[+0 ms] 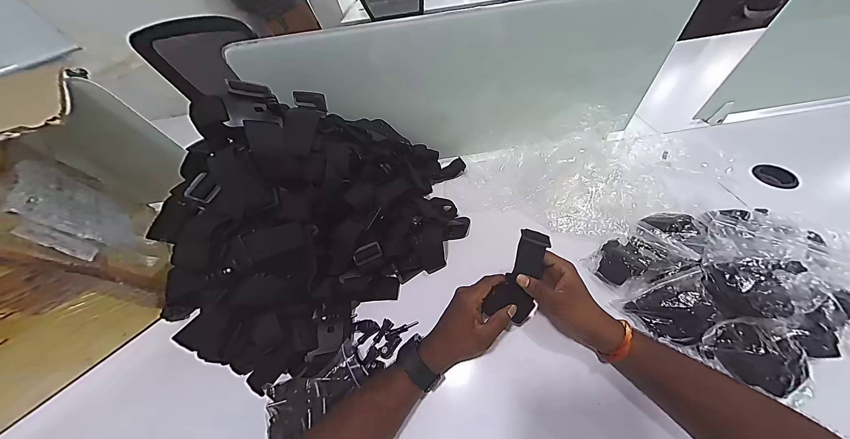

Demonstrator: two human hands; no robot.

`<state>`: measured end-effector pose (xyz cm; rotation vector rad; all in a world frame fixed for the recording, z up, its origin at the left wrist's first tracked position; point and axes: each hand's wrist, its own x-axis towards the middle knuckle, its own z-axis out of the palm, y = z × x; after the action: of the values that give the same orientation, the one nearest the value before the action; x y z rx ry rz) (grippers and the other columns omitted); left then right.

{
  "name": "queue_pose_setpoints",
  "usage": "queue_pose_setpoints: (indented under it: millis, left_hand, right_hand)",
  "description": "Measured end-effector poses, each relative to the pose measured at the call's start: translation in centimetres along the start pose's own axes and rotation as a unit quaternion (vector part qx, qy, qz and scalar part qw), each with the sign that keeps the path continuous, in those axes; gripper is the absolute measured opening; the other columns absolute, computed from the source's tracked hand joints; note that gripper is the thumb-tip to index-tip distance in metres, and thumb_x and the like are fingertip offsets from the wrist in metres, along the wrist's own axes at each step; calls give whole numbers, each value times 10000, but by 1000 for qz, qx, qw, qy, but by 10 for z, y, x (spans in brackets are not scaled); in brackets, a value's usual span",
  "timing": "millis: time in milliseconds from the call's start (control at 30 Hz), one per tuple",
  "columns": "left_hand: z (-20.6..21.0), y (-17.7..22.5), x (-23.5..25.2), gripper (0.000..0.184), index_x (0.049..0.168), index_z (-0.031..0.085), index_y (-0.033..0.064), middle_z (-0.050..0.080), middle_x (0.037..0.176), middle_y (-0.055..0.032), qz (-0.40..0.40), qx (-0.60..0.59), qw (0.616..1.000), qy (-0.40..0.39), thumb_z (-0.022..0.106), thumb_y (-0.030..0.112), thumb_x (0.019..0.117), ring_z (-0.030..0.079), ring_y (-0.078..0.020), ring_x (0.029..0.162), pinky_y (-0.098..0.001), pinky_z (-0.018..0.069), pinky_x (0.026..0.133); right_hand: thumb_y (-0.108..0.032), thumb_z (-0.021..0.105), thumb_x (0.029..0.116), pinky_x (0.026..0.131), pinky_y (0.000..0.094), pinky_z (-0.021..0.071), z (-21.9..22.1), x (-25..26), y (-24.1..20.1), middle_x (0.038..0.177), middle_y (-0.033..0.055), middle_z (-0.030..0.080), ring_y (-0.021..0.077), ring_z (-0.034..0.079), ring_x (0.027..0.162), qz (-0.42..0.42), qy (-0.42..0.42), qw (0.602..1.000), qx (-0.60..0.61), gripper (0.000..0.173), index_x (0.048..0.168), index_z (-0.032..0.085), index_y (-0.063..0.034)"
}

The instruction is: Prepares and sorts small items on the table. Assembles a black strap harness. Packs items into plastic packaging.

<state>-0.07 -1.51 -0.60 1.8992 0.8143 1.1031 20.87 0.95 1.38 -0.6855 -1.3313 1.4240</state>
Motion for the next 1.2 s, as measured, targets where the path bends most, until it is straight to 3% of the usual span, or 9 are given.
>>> queue_pose_setpoints:
  millis: [100, 267, 367, 567, 733, 800, 967, 1100, 1200]
  left_hand:
    - [1, -1, 0, 411, 1293, 599, -82, 739, 1088, -132, -6, 38, 998, 50, 686, 140, 958, 725, -100, 971, -281, 607, 881]
    - [0, -4, 2, 389, 1264, 604, -97, 736, 1084, -116, -27, -8, 992, 121, 688, 69, 922, 722, -102, 966, -289, 613, 866]
    - [1, 0, 4, 380, 1273, 588, -104, 726, 1115, -131, -65, -69, 985, 142, 656, -29, 907, 718, -130, 1009, -311, 606, 911]
    - [1, 5, 7, 337, 1250, 589, -101, 729, 1097, -110, -80, -111, 976, 168, 634, -46, 920, 717, -116, 993, -297, 603, 905]
    - [-1, 5, 8, 316, 1251, 582, -98, 729, 1085, -105, -101, -126, 970, 184, 605, -53, 939, 719, -118, 979, -297, 608, 889]
    - [-2, 5, 8, 312, 1256, 577, -98, 728, 1085, -108, -101, -139, 969, 180, 593, -54, 947, 720, -128, 980, -305, 609, 889]
    - [-3, 5, 6, 301, 1265, 566, -97, 715, 1101, -110, -107, -180, 965, 155, 523, -51, 971, 708, -143, 996, -331, 599, 903]
    - [-5, 2, 5, 321, 1287, 551, -101, 705, 1126, -122, -99, -199, 966, 134, 492, -34, 979, 700, -153, 1017, -343, 593, 910]
    - [-8, 1, 4, 361, 1341, 504, -91, 679, 1161, -121, -105, -218, 964, 105, 443, 65, 1022, 689, -161, 1019, -341, 595, 875]
  right_hand:
    - [-31, 733, 897, 793, 263, 582, -4, -1, 3, 1005, 20, 680, 95, 659, 915, -149, 16, 981, -126, 145, 1035, 689, -48]
    - [-149, 697, 954, 917, 243, 502, -2, -11, 6, 1050, 43, 614, 107, 578, 1043, -277, -77, 883, -370, 157, 1099, 744, -187]
    - [-163, 645, 985, 931, 255, 480, -4, -9, 7, 1092, 66, 609, 134, 561, 1061, -280, -115, 850, -431, 223, 1171, 754, -220]
    - [-185, 647, 977, 905, 298, 473, -6, -5, 6, 1079, 85, 628, 174, 569, 1042, -302, -134, 821, -467, 279, 1230, 747, -245]
    - [-376, 672, 982, 998, 338, 484, -4, -4, 3, 1201, 100, 634, 211, 569, 1158, -302, -163, 787, -512, 347, 1289, 716, -221]
    - [-375, 652, 995, 1006, 325, 480, -5, -4, 3, 1202, 100, 634, 207, 565, 1165, -304, -162, 790, -507, 320, 1262, 729, -216]
    - [-162, 622, 994, 1012, 334, 485, -6, -5, 3, 1171, 99, 661, 226, 584, 1156, -323, -166, 784, -504, 177, 1094, 768, -175]
    - [-171, 617, 990, 979, 350, 494, -2, -7, 2, 1174, 81, 658, 231, 582, 1153, -325, -159, 764, -534, 177, 1086, 765, -185]
    - [-182, 609, 985, 935, 375, 505, -1, -7, 2, 1173, 76, 658, 246, 588, 1137, -320, -152, 747, -562, 174, 1065, 763, -198]
